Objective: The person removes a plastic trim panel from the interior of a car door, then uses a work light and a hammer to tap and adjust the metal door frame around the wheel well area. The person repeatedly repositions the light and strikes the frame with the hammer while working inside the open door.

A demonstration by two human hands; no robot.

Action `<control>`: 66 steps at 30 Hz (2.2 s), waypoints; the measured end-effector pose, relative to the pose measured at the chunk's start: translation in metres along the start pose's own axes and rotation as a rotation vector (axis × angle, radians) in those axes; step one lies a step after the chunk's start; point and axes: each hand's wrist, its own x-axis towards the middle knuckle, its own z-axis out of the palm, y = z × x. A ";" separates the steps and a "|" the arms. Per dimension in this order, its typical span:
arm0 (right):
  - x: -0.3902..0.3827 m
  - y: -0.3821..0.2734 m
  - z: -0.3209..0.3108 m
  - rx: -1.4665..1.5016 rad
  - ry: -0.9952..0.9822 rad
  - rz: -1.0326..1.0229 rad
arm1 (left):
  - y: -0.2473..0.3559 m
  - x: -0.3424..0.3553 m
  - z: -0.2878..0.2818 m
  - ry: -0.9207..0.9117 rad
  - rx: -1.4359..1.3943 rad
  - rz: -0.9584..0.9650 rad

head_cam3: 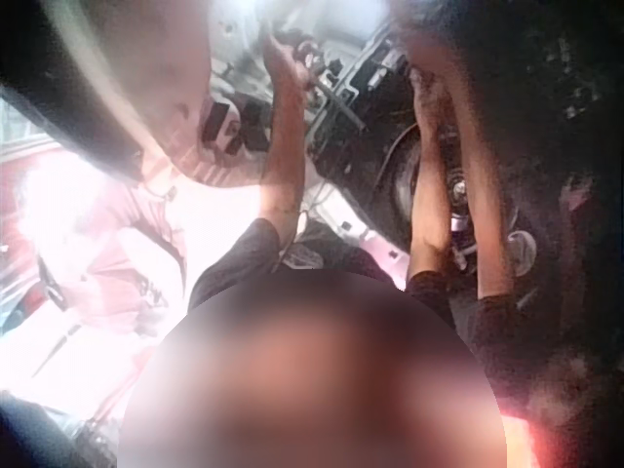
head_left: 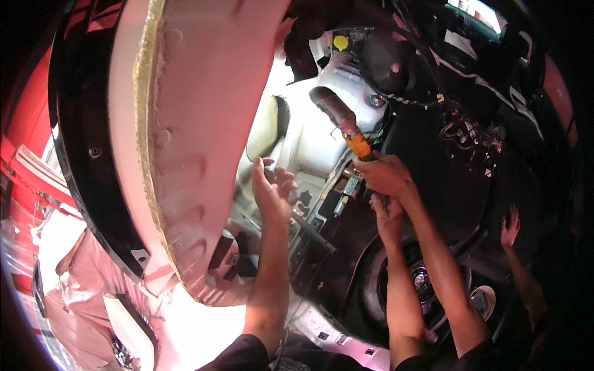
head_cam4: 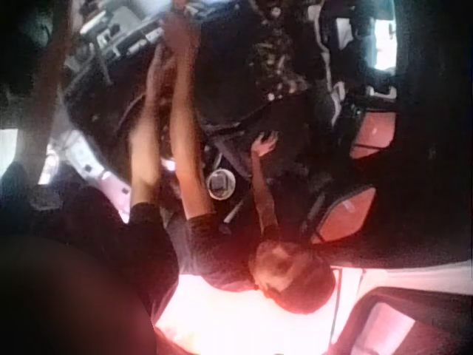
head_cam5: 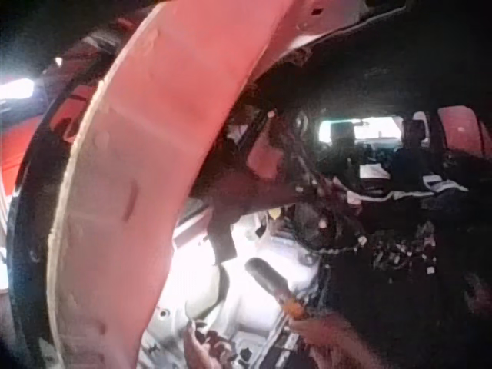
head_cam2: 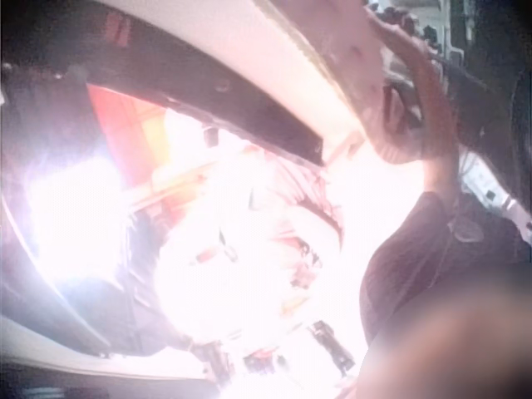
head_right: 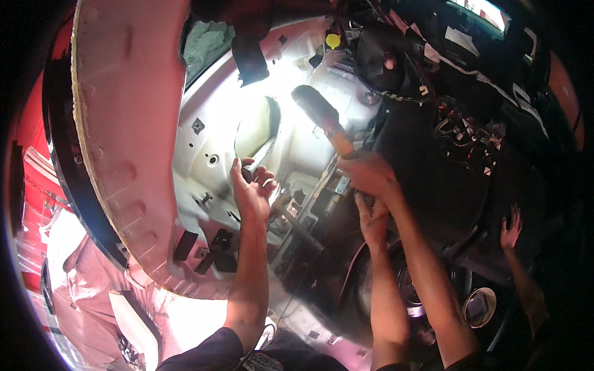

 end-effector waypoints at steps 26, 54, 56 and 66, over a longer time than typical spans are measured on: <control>-0.052 -0.020 -0.041 -0.883 0.315 -0.286 | -0.013 -0.001 -0.002 0.018 0.221 0.139; -0.161 0.013 0.041 0.283 -0.467 0.641 | -0.028 0.035 -0.039 -0.262 -0.059 0.402; -0.168 -0.011 0.029 0.210 -0.480 0.669 | -0.025 0.033 -0.037 -0.209 -0.105 0.348; -0.135 -0.005 0.053 0.411 -0.361 0.620 | -0.027 0.018 -0.023 -0.103 0.253 0.493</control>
